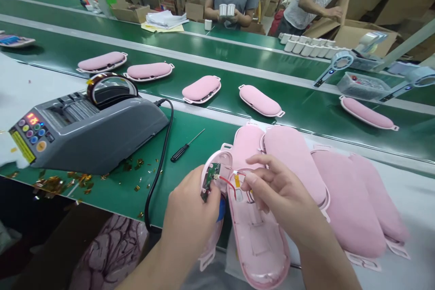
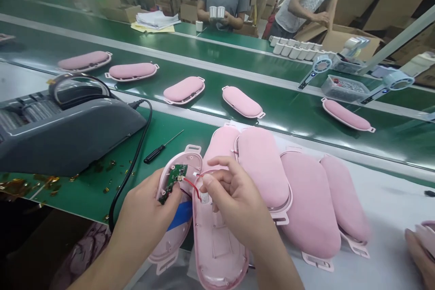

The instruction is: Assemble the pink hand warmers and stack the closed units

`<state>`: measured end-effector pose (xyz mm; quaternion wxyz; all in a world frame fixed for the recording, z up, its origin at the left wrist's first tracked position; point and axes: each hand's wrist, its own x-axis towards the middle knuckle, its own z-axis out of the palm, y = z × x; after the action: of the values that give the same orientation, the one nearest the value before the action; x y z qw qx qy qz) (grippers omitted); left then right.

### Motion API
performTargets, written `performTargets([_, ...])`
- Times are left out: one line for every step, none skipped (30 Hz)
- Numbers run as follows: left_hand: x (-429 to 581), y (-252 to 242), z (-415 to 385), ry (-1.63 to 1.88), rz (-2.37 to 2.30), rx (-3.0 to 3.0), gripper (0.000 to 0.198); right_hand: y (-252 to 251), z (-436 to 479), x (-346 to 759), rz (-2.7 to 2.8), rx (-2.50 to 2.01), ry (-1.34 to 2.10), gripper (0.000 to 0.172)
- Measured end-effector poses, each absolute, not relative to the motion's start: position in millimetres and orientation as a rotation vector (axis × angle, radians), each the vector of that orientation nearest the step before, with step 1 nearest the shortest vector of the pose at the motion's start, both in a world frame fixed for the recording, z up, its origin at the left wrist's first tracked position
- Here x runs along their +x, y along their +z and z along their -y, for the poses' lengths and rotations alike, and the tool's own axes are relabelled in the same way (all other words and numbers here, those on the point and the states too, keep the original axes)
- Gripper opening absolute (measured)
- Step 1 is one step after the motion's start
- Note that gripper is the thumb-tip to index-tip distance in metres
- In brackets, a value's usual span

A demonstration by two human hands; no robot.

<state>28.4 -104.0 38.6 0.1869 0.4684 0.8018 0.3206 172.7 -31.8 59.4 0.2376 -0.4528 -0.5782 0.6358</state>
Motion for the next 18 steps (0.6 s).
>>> performTargets([29,39,104,0.893,-2.258,1.319,0.013,61,31,173,1.642,-1.256,1.742,0.029])
performTargets([30,39,104,0.885,-2.258,1.324,0.014,63,30,173,1.703,-1.272,1.733,0.029])
performTargets([30,39,104,0.880,-2.263,1.328,0.015,65,30,173,1.763,-1.292,1.717,0.028])
performTargets([31,39,105,0.877,-2.269,1.330,0.015,66,30,173,1.818,-1.313,1.686,0.027])
performTargets([31,39,105,0.876,-2.274,1.331,0.016,67,31,174,1.867,-1.338,1.642,0.025])
performTargets([32,40,105,0.875,-2.271,1.330,0.016,68,31,174,1.915,-1.361,1.591,0.023])
performTargets([32,40,105,0.876,-2.264,1.327,0.017,69,32,173,1.964,-1.375,1.543,0.022])
performTargets([32,41,105,0.875,-2.255,1.325,0.018,70,33,173,2.012,-1.373,1.504,0.022])
performTargets([32,41,105,0.875,-2.246,1.322,0.018,71,33,172,2.057,-1.357,1.473,0.022])
performTargets([32,42,105,0.874,-2.238,1.321,0.019,73,34,171,2.096,-1.332,1.450,0.022])
performTargets([32,42,105,0.872,-2.235,1.320,0.019,74,34,169,2.130,-1.304,1.436,0.022])
performTargets([32,42,105,0.872,-2.235,1.320,0.018,75,34,168,2.152,-1.286,1.425,0.023])
performTargets([33,41,105,0.875,-2.234,1.322,0.017,76,33,166,2.159,-1.285,1.426,0.024])
performTargets([33,41,105,0.875,-2.234,1.322,0.017,78,33,165,2.146,-1.295,1.450,0.025])
performTargets([33,40,106,0.873,-2.236,1.320,0.017,80,32,163,2.112,-1.306,1.504,0.026])
performTargets([33,40,106,0.866,-2.239,1.319,0.016,81,31,161,2.064,-1.308,1.581,0.026])
performTargets([34,40,107,0.856,-2.246,1.316,0.016,82,30,159,2.007,-1.296,1.663,0.026])
performTargets([34,40,108,0.845,-2.254,1.315,0.016,83,29,158,1.949,-1.277,1.733,0.024])
